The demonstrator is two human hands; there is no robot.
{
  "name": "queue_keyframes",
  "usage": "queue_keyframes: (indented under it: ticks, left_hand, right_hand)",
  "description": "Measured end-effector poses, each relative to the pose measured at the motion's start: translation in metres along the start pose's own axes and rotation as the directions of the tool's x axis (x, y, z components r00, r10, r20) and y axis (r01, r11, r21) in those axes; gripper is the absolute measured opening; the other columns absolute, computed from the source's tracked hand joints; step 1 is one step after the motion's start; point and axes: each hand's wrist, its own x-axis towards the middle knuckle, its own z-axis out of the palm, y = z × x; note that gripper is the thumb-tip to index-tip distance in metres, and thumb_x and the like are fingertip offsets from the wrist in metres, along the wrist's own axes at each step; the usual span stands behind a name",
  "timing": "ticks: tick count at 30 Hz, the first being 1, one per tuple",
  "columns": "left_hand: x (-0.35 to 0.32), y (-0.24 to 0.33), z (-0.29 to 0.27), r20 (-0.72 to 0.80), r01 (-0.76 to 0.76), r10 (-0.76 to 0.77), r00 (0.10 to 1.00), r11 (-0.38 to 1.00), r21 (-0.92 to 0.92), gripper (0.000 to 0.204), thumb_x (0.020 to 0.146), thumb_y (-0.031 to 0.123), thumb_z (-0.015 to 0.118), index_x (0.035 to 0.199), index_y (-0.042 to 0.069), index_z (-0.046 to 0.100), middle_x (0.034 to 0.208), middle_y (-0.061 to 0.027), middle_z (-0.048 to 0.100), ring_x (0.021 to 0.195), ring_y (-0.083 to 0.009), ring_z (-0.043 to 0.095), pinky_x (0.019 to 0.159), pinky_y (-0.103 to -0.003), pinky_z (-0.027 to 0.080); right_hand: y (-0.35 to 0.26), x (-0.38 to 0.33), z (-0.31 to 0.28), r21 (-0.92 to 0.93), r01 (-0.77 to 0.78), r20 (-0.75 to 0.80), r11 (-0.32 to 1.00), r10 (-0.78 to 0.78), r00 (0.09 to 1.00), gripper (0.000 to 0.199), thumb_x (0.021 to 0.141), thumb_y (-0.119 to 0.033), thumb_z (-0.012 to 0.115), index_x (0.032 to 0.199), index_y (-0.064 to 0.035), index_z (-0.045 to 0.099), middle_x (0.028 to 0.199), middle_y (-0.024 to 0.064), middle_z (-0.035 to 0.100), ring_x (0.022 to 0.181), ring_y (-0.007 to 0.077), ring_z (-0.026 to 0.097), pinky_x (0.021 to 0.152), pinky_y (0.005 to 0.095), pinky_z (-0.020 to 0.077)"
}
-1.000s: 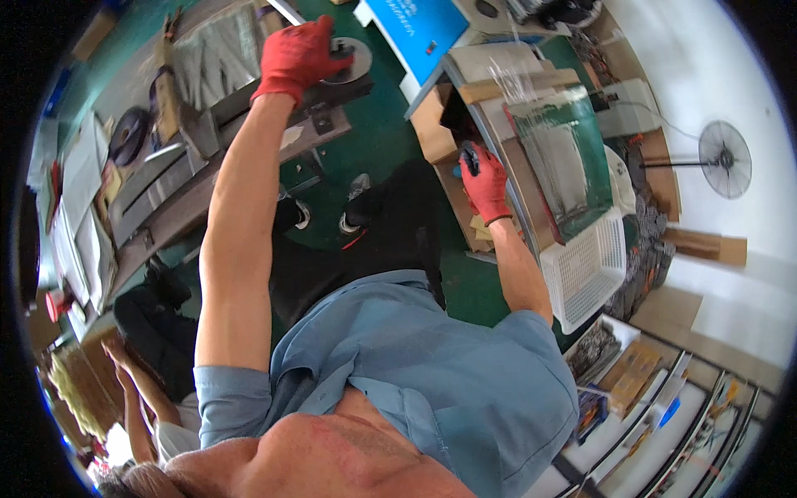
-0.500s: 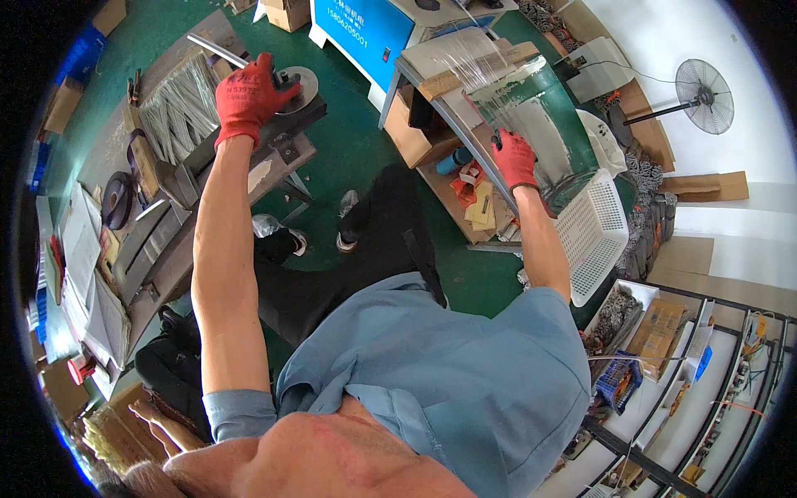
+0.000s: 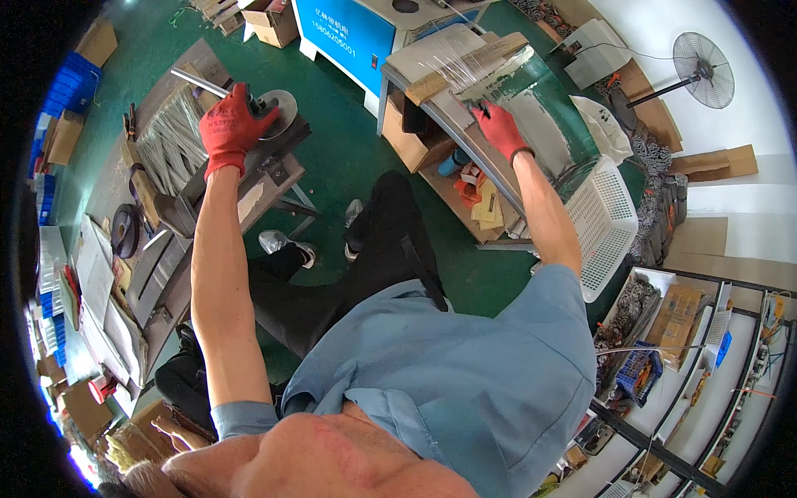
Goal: Using a manual bending fixture to shape metal components in a workshop.
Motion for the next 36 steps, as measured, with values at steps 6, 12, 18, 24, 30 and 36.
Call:
queue_keyframes:
  ticks: [6,12,18,24,30,36]
  left_hand:
    - [0.0,0.001,-0.004,0.002,0.022,-0.022,1.0,1.0,-0.008,0.065,0.068,0.064,0.067,0.103,0.01,0.055,0.086,-0.0115,0.068,0.08,-0.03,0.067,0.068,-0.042,0.052]
    - [-0.002,-0.003,0.006,-0.009,0.009,-0.009,1.0,1.0,-0.02,0.063,0.068,0.062,0.069,0.104,0.011,0.055,0.083,-0.0119,0.068,0.077,-0.0306,0.067,0.067,-0.043,0.052]
    - [-0.002,-0.003,0.007,-0.048,-0.014,0.013,0.999,1.0,-0.025,0.06,0.067,0.059,0.071,0.102,0.012,0.056,0.079,-0.0104,0.066,0.074,-0.0304,0.065,0.064,-0.042,0.05]
    - [-0.003,-0.004,0.011,-0.108,-0.043,0.04,0.993,0.999,-0.031,0.061,0.068,0.057,0.072,0.102,0.009,0.058,0.08,-0.0077,0.065,0.075,-0.0288,0.065,0.065,-0.04,0.049]
    - [-0.001,-0.002,0.01,-0.096,-0.031,0.028,0.995,0.999,-0.028,0.062,0.068,0.057,0.073,0.104,0.009,0.06,0.081,-0.0069,0.066,0.076,-0.0284,0.065,0.066,-0.039,0.049]
    - [-0.001,-0.001,0.014,-0.159,-0.043,0.033,0.987,0.998,-0.056,0.057,0.065,0.056,0.074,0.098,0.012,0.06,0.079,-0.0059,0.066,0.073,-0.0279,0.064,0.063,-0.04,0.049]
  right_hand:
    - [-0.006,0.065,0.011,0.014,0.045,0.181,0.999,-0.047,0.982,0.035,0.091,-0.035,0.056,0.102,-0.0041,0.065,0.093,0.022,0.066,0.085,0.0386,0.062,0.074,0.0432,0.0484]
    - [-0.013,0.096,0.03,0.007,-0.015,0.21,1.0,0.013,0.978,0.033,0.087,-0.035,0.061,0.1,-0.0047,0.066,0.091,0.0185,0.068,0.084,0.0364,0.064,0.074,0.0414,0.05]
    - [-0.037,0.102,0.039,-0.081,0.313,0.026,0.946,-0.312,0.95,0.035,0.086,-0.03,0.063,0.116,-0.013,0.061,0.099,0.0142,0.066,0.091,0.0336,0.063,0.08,0.0414,0.0506]
    - [-0.062,0.108,0.035,-0.251,0.596,0.01,0.763,-0.613,0.79,0.042,0.086,-0.026,0.063,0.127,-0.0206,0.056,0.113,0.0075,0.062,0.102,0.0289,0.059,0.087,0.0391,0.0488]
    - [-0.092,0.1,0.031,-0.326,0.693,-0.024,0.643,-0.739,0.674,0.046,0.083,-0.025,0.066,0.127,-0.019,0.056,0.118,0.0046,0.061,0.107,0.0259,0.056,0.092,0.0393,0.0465]
    - [-0.124,0.086,0.027,-0.44,0.786,-0.007,0.434,-0.877,0.48,0.052,0.08,-0.035,0.069,0.127,-0.0189,0.056,0.128,0.0016,0.055,0.124,0.0216,0.048,0.1,0.0408,0.0413]
